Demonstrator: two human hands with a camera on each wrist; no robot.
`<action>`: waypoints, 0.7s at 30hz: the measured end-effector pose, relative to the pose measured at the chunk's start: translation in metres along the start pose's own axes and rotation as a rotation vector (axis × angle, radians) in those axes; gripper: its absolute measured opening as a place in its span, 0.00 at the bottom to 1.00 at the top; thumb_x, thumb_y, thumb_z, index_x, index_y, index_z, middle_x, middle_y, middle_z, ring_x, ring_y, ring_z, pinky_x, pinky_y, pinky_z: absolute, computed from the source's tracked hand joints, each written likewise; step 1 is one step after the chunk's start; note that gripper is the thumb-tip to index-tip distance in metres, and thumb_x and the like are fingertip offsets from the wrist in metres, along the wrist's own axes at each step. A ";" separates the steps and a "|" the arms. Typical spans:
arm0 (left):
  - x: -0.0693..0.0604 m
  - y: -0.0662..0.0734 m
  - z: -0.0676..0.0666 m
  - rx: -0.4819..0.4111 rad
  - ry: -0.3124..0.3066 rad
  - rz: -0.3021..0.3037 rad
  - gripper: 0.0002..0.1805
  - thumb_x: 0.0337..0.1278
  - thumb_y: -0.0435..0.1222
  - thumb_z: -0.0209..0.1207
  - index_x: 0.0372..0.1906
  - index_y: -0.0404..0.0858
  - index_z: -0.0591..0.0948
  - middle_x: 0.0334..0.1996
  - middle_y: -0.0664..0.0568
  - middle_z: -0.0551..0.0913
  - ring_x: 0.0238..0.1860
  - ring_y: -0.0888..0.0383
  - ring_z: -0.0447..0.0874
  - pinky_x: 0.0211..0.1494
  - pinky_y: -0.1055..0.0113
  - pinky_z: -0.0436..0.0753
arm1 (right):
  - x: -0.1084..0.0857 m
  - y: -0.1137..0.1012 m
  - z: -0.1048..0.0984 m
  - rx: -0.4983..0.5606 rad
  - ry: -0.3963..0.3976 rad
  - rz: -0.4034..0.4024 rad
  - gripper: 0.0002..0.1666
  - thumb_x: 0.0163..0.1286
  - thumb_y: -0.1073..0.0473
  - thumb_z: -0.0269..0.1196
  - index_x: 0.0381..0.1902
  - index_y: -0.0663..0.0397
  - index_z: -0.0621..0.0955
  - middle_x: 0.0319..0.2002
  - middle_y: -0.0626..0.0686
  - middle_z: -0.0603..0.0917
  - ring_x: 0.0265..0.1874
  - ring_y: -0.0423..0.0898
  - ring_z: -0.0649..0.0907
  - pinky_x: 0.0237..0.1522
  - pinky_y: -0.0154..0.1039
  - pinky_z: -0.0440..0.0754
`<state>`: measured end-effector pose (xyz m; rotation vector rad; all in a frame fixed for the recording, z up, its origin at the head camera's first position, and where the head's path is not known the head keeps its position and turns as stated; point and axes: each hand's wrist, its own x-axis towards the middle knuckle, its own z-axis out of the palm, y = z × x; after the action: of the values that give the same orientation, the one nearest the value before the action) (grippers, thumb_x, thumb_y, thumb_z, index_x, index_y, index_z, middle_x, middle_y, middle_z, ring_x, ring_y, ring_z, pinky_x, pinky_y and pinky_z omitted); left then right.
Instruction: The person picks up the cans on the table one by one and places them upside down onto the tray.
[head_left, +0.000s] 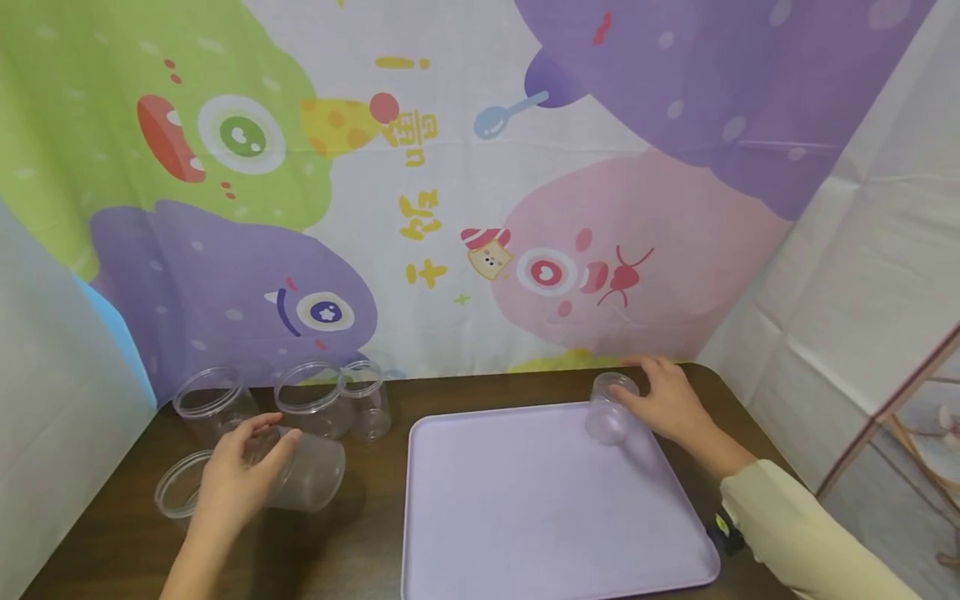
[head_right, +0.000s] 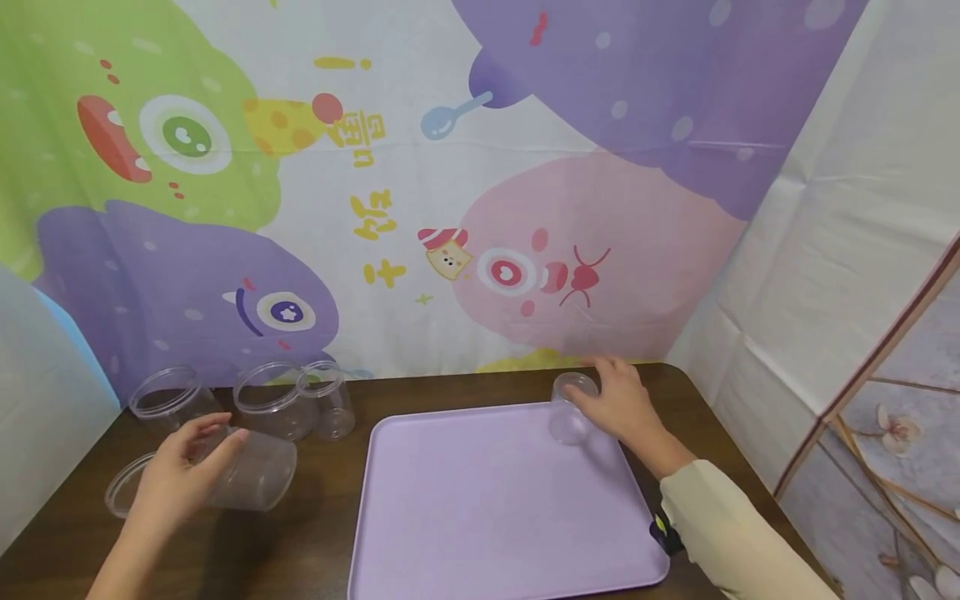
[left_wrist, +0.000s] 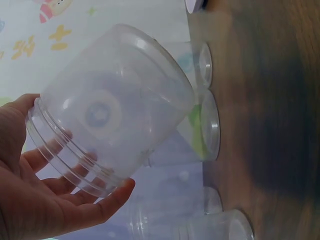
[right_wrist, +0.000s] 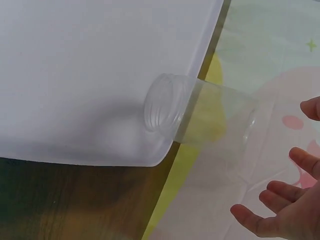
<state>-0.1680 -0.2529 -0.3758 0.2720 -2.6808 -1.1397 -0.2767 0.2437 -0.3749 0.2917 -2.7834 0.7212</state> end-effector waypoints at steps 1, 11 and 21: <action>0.000 0.000 0.000 -0.003 -0.004 -0.002 0.33 0.61 0.56 0.52 0.63 0.38 0.68 0.61 0.33 0.66 0.62 0.34 0.63 0.60 0.39 0.64 | -0.001 0.000 -0.001 0.004 -0.002 0.003 0.32 0.61 0.46 0.62 0.56 0.62 0.73 0.57 0.69 0.72 0.58 0.67 0.68 0.58 0.64 0.66; -0.002 0.005 0.006 -0.055 -0.014 -0.036 0.34 0.60 0.59 0.50 0.63 0.41 0.70 0.64 0.34 0.64 0.64 0.36 0.63 0.60 0.39 0.65 | -0.007 -0.005 -0.010 0.074 -0.048 0.050 0.33 0.64 0.43 0.59 0.57 0.62 0.72 0.59 0.68 0.70 0.60 0.65 0.68 0.59 0.62 0.65; -0.002 0.010 0.011 -0.097 0.036 -0.060 0.30 0.62 0.58 0.50 0.61 0.43 0.71 0.58 0.40 0.73 0.52 0.54 0.74 0.49 0.57 0.74 | -0.012 -0.017 -0.018 0.172 -0.111 0.154 0.34 0.65 0.40 0.58 0.59 0.59 0.71 0.60 0.66 0.72 0.60 0.63 0.71 0.58 0.59 0.70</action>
<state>-0.1698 -0.2384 -0.3761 0.3547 -2.5937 -1.2653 -0.2579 0.2396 -0.3559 0.1539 -2.8765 1.0137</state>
